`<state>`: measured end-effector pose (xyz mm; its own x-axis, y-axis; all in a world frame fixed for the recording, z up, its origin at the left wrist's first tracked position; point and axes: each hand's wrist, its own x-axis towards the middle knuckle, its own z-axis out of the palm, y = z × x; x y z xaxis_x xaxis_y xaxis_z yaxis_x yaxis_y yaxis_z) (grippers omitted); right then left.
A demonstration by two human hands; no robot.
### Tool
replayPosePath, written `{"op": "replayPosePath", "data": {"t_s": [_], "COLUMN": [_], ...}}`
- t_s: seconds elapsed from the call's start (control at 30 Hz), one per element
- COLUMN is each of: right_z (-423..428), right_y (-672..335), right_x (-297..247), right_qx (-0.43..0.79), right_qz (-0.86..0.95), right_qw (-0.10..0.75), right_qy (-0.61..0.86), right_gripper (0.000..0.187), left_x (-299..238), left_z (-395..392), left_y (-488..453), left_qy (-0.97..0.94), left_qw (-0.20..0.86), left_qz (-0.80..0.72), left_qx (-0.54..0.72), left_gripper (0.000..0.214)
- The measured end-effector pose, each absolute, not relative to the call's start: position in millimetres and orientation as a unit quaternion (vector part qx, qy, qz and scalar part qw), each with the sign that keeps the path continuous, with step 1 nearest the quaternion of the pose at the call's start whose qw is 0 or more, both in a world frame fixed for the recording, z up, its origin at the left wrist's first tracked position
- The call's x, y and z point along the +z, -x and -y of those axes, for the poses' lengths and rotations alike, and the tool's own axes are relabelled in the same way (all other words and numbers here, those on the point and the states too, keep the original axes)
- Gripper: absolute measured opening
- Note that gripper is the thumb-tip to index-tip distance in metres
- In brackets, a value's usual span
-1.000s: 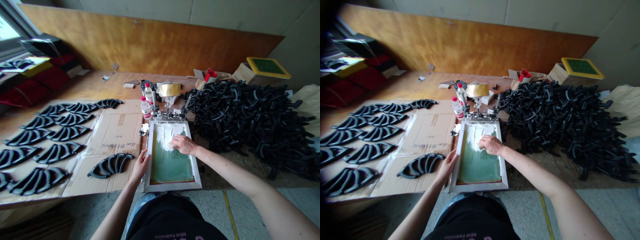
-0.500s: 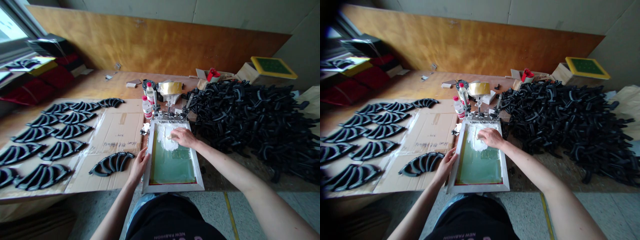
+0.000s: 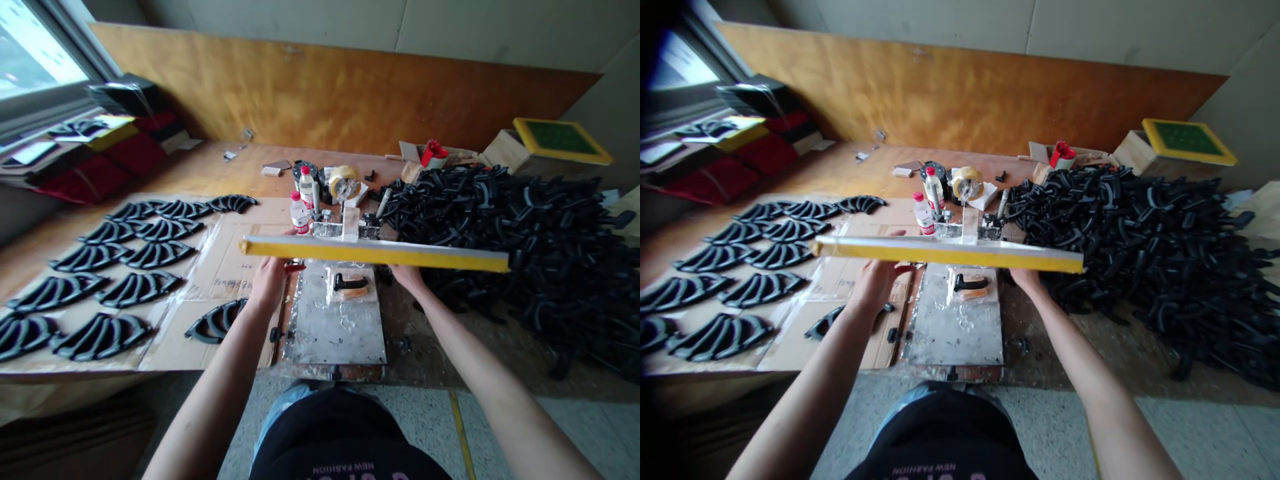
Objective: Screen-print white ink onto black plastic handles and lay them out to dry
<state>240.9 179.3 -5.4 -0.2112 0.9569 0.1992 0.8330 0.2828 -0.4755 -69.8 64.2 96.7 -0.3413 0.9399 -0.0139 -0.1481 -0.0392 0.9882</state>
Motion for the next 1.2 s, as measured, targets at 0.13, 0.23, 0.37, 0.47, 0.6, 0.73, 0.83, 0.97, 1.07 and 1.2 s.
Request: {"op": "replayPosePath", "data": {"t_s": [0.13, 0.23, 0.37, 0.47, 0.6, 0.73, 0.83, 0.97, 1.07, 1.2], "right_z": [-147, -137, -108, -64, -17, -10, -14, -10, -4, 0], "right_y": [-210, -197, -165, -116, -39, 32, 75, 114, 130, 146], "right_x": [-40, -33, -3, 11, -2, -37, -61, -78, -83, -87], "right_qx": [0.193, 0.215, 0.226, 0.201, 0.213, 0.249, 0.233, 0.197, 0.198, 0.208], "right_qz": [0.854, 0.866, 0.884, 0.922, 0.942, 0.936, 0.935, 0.934, 0.926, 0.918], "right_qw": [0.188, 0.173, 0.210, 0.207, 0.186, 0.159, 0.107, 0.009, -0.029, -0.024], "right_qy": [0.445, 0.418, 0.351, 0.257, 0.179, 0.191, 0.246, 0.297, 0.319, 0.337], "right_gripper": [0.023, 0.014, 0.008, 0.013, 0.024, 0.024, 0.024, 0.030, 0.034, 0.038], "left_x": [81, 48, 13, 2, -18, -58, -87, -106, -108, -108], "left_z": [-65, -28, 26, 46, 72, 115, 139, 147, 140, 122], "left_y": [61, 49, 23, 26, 90, 185, 242, 283, 299, 324], "left_qy": [-0.311, -0.286, -0.246, -0.175, -0.137, -0.107, -0.084, -0.105, -0.139, -0.175], "left_qw": [0.433, 0.479, 0.608, 0.582, 0.470, 0.375, 0.353, 0.401, 0.432, 0.442], "left_qz": [-0.544, -0.596, -0.606, -0.613, -0.679, -0.791, -0.846, -0.854, -0.851, -0.845], "left_qx": [0.648, 0.578, 0.449, 0.505, 0.547, 0.472, 0.390, 0.316, 0.264, 0.244], "left_gripper": [0.052, 0.056, 0.066, 0.064, 0.055, 0.057, 0.055, 0.050, 0.048, 0.048]}}
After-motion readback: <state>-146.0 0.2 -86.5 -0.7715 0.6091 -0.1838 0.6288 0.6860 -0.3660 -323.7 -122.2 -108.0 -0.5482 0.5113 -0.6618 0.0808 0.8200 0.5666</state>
